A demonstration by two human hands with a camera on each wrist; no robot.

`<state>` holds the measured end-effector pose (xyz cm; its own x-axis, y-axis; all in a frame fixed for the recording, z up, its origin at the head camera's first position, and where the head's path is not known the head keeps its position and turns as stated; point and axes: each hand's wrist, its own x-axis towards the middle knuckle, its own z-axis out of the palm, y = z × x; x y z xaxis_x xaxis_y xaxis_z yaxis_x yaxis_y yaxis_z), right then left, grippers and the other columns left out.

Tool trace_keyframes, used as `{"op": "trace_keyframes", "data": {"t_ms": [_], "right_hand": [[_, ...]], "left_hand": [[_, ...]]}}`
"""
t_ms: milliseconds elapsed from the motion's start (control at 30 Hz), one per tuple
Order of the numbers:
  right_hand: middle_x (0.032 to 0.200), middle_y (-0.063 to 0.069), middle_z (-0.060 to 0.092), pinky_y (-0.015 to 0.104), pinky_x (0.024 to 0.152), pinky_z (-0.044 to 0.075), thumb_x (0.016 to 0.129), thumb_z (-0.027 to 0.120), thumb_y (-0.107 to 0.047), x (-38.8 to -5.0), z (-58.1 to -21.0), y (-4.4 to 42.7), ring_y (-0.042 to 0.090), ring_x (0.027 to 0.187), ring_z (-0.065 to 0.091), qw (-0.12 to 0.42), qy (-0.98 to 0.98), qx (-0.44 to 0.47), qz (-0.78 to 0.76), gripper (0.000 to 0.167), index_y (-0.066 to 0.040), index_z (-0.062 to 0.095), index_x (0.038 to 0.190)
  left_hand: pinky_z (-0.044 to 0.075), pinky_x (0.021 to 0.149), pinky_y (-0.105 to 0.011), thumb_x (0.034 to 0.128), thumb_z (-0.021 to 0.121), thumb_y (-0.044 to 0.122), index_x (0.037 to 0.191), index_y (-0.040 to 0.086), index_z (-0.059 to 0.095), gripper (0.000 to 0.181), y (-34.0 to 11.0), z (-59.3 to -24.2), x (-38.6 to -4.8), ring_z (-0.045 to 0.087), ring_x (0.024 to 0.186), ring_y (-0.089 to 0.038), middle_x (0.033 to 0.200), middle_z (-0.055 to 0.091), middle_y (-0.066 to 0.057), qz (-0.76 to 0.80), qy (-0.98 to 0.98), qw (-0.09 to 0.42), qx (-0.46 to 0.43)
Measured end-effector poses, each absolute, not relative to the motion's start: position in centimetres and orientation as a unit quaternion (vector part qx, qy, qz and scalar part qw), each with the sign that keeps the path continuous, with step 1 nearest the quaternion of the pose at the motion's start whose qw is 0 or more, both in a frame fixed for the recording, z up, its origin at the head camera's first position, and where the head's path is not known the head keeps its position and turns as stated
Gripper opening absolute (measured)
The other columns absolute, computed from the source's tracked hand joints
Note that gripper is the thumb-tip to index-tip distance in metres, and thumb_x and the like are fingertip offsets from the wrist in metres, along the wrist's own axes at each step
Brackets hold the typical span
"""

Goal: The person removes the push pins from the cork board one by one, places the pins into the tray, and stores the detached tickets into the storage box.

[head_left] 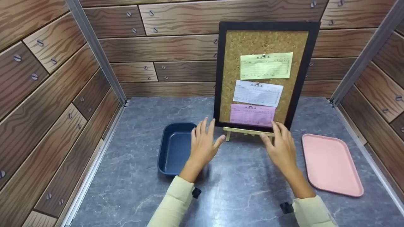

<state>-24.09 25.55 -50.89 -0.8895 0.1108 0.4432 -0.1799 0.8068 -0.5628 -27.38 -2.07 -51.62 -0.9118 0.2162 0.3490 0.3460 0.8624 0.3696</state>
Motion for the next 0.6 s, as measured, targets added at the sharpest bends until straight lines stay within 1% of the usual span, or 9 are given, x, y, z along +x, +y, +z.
{"op": "trace_keyframes", "data": {"t_ms": [167,267,433,600], "right_hand": [[0.15,0.023,0.041,0.063,0.107,0.033,0.102,0.053,-0.047,-24.3,-49.9,26.4,0.046,0.135,0.041,0.241,-0.915,0.005,0.324,0.065,-0.005,0.043,0.151],[0.15,0.024,0.041,0.064,0.107,0.033,0.102,0.053,-0.047,-24.6,-49.2,26.7,0.046,0.136,0.04,0.245,-0.91,0.001,0.334,0.065,-0.006,0.043,0.151],[0.15,0.025,0.041,0.065,0.108,0.033,0.102,0.055,-0.047,-25.5,-47.5,27.0,0.046,0.136,0.04,0.258,-0.906,0.005,0.336,0.064,-0.006,0.044,0.15],[0.149,0.023,0.044,0.064,0.109,0.034,0.101,0.056,-0.047,-26.9,-45.2,26.8,0.045,0.136,0.042,0.273,-0.902,0.013,0.334,0.064,-0.007,0.045,0.149]], "left_hand": [[0.033,0.116,-0.051,0.101,0.049,0.055,0.155,0.015,0.036,0.069,-1.4,-50.3,-28.4,0.039,0.142,-0.03,0.156,0.04,-0.012,-0.222,-0.939,0.211,-0.154],[0.036,0.114,-0.049,0.1014,0.052,0.052,0.153,0.014,0.04,0.065,-0.9,-49.4,-29.1,0.045,0.137,-0.03,0.152,0.045,-0.012,-0.239,-0.928,0.237,-0.16],[0.039,0.112,-0.046,0.102,0.052,0.05,0.151,0.014,0.044,0.062,0.1,-47.7,-30.2,0.049,0.134,-0.028,0.15,0.049,-0.01,-0.273,-0.914,0.253,-0.163],[0.044,0.107,-0.043,0.1015,0.056,0.045,0.149,0.013,0.048,0.058,1.1,-46.1,-31.5,0.052,0.131,-0.027,0.147,0.052,-0.008,-0.3,-0.902,0.264,-0.164]]}}
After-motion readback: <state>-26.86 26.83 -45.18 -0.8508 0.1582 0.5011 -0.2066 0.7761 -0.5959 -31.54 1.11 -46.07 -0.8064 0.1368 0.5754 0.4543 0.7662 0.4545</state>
